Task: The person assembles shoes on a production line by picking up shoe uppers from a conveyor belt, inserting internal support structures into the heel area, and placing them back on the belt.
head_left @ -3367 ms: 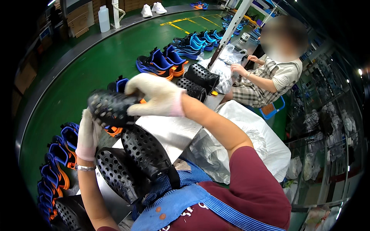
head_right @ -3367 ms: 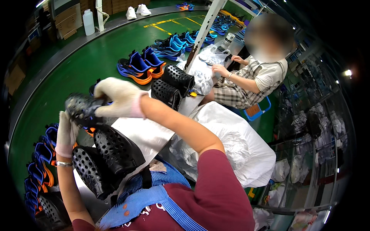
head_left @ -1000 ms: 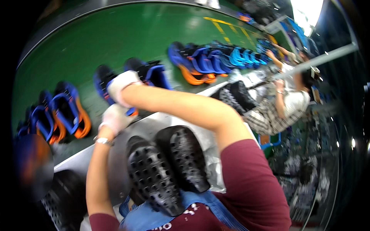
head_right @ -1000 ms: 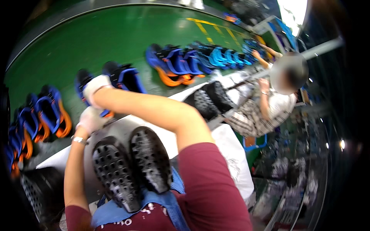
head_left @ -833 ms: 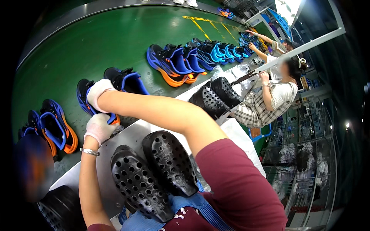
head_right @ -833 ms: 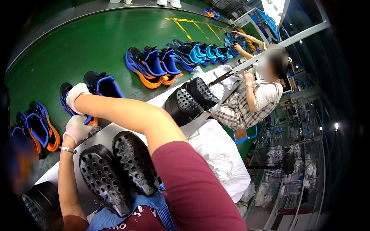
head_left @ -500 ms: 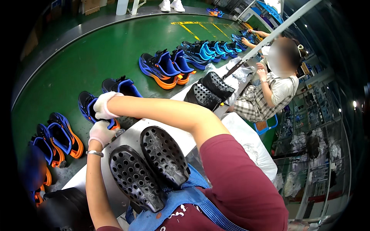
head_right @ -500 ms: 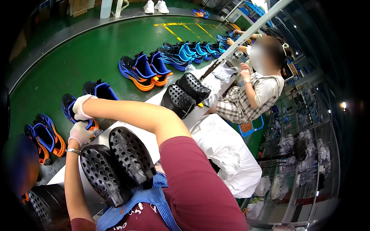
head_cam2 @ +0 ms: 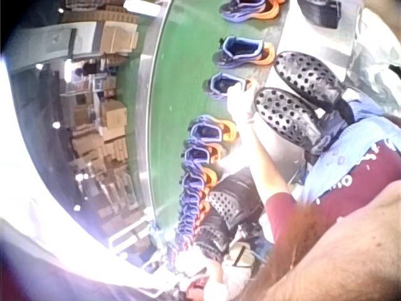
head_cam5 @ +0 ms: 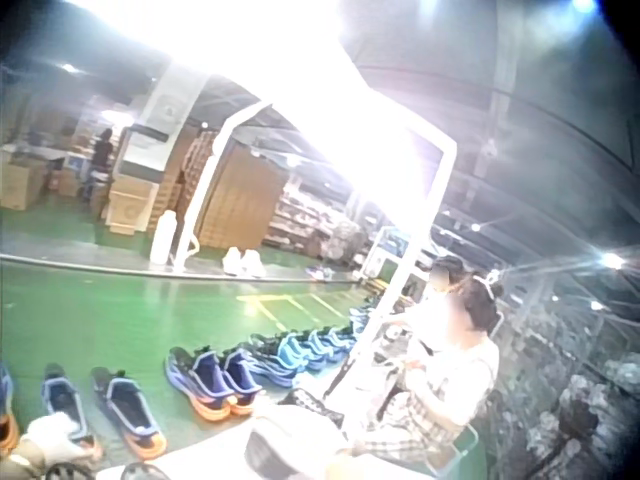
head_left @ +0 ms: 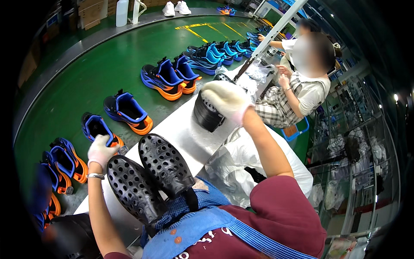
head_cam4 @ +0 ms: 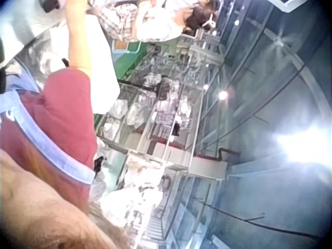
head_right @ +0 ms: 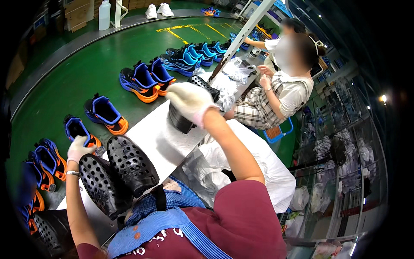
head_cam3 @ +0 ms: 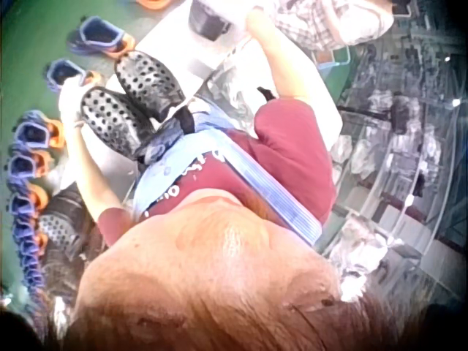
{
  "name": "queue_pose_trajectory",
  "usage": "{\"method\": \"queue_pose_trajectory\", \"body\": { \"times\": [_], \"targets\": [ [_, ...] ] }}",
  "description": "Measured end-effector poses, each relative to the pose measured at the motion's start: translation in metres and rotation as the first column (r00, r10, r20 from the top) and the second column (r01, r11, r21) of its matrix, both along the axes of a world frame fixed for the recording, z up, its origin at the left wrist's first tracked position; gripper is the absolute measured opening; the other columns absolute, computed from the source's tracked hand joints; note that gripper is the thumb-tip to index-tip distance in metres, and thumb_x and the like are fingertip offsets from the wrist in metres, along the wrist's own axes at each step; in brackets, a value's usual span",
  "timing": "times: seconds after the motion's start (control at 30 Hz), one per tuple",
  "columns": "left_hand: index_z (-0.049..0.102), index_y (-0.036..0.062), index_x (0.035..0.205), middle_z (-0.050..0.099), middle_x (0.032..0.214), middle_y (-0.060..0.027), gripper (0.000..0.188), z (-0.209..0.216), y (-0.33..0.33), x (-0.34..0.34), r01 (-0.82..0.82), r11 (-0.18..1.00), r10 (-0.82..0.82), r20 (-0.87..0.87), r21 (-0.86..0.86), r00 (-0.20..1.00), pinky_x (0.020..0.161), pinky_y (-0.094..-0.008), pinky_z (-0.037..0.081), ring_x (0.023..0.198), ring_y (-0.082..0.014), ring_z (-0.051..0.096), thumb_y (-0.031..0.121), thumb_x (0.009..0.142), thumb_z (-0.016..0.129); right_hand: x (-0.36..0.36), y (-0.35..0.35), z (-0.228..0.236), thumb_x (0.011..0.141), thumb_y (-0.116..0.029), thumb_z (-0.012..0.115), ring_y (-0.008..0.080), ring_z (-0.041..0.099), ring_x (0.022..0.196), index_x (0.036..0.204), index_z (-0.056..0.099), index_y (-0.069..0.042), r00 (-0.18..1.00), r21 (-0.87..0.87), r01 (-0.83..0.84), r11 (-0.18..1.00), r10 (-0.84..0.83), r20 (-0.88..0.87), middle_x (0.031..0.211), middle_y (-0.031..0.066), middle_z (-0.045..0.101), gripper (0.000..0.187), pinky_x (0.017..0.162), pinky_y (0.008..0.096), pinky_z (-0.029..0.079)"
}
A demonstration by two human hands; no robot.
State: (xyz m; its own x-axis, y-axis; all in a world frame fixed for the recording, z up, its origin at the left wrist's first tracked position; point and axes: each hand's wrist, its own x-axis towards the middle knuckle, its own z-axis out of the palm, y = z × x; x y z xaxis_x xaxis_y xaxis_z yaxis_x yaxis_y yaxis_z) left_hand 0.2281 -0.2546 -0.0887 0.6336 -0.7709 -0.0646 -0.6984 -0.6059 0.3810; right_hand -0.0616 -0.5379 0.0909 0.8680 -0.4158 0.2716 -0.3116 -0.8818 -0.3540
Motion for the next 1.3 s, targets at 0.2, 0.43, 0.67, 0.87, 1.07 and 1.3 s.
{"method": "queue_pose_trajectory", "body": {
  "times": [0.2,0.43,0.67,0.87,1.07,1.3],
  "targets": [
    [0.065,0.0057,0.119,0.065,0.12,-0.0146,0.053,0.008,0.006,0.008,-0.15,0.984,0.155,-0.047,0.096,0.987,0.093,-0.0376,0.05,0.109,-0.0316,0.063,0.042,0.081,0.07,-0.056,-0.048,-0.011,0.094,-0.02,0.06,0.0224,0.068,0.087,0.105,0.07,-0.006,0.934,-0.083,0.347,0.934,-0.337,0.122,0.095,0.0126,0.071,0.02,0.081,0.0316,0.052],
    [0.065,0.0043,0.101,0.067,0.095,-0.0174,0.033,-0.015,0.015,-0.002,-0.095,0.989,0.094,-0.014,-0.115,0.995,0.079,-0.0406,0.052,0.092,-0.0357,0.065,0.031,0.083,0.071,-0.069,-0.08,-0.034,0.085,-0.032,0.066,0.034,0.065,0.1,0.11,0.067,-0.007,0.91,-0.159,0.378,0.912,-0.334,0.246,0.103,0.0168,0.069,0.035,0.091,0.0413,0.049],
    [0.063,0.0043,0.09,0.064,0.091,-0.0145,0.028,-0.017,0.018,0.03,-0.197,0.978,0.2,0.045,-0.065,0.979,0.076,-0.0429,0.05,0.087,-0.0381,0.063,0.028,0.08,0.073,-0.074,-0.121,-0.061,0.077,-0.031,0.072,0.0363,0.055,0.115,0.117,0.062,-0.01,0.835,-0.151,0.524,0.838,-0.541,-0.104,0.119,0.0182,0.059,0.047,0.1,0.042,0.044],
    [0.061,0.005,0.123,0.058,0.125,-0.0136,0.046,0.017,0.017,0.019,-0.159,0.987,0.15,0.406,-0.01,0.901,0.094,-0.0406,0.048,0.112,-0.0349,0.055,0.005,0.077,0.067,-0.086,-0.141,-0.069,0.075,-0.03,0.073,0.0371,0.056,0.111,0.115,0.061,-0.006,0.91,-0.068,0.402,0.913,-0.407,-0.074,0.114,0.0207,0.059,0.048,0.098,0.0411,0.045],
    [0.058,0.0026,0.127,0.058,0.128,-0.0164,0.046,0.046,-0.048,-0.011,0.275,0.888,-0.263,0.084,-0.368,0.961,0.102,-0.0379,0.045,0.118,-0.0336,0.055,0.004,0.081,0.064,-0.091,-0.142,-0.057,0.075,-0.027,0.076,0.0356,0.057,0.107,0.108,0.061,-0.002,0.953,-0.175,0.288,0.942,-0.299,-0.042,0.108,0.0189,0.061,0.043,0.095,0.0405,0.045],
    [0.065,0.0039,0.116,0.063,0.108,-0.0135,0.035,0.032,-0.082,-0.026,0.315,0.925,-0.343,-0.11,-0.215,0.933,0.087,-0.0364,0.051,0.097,-0.0295,0.064,0.014,0.082,0.067,-0.08,-0.114,-0.032,0.075,-0.024,0.077,0.0342,0.058,0.103,0.106,0.06,-0.003,0.923,-0.142,0.382,0.913,-0.371,0.097,0.104,0.0172,0.062,0.041,0.092,0.0394,0.047]
  ]
}}
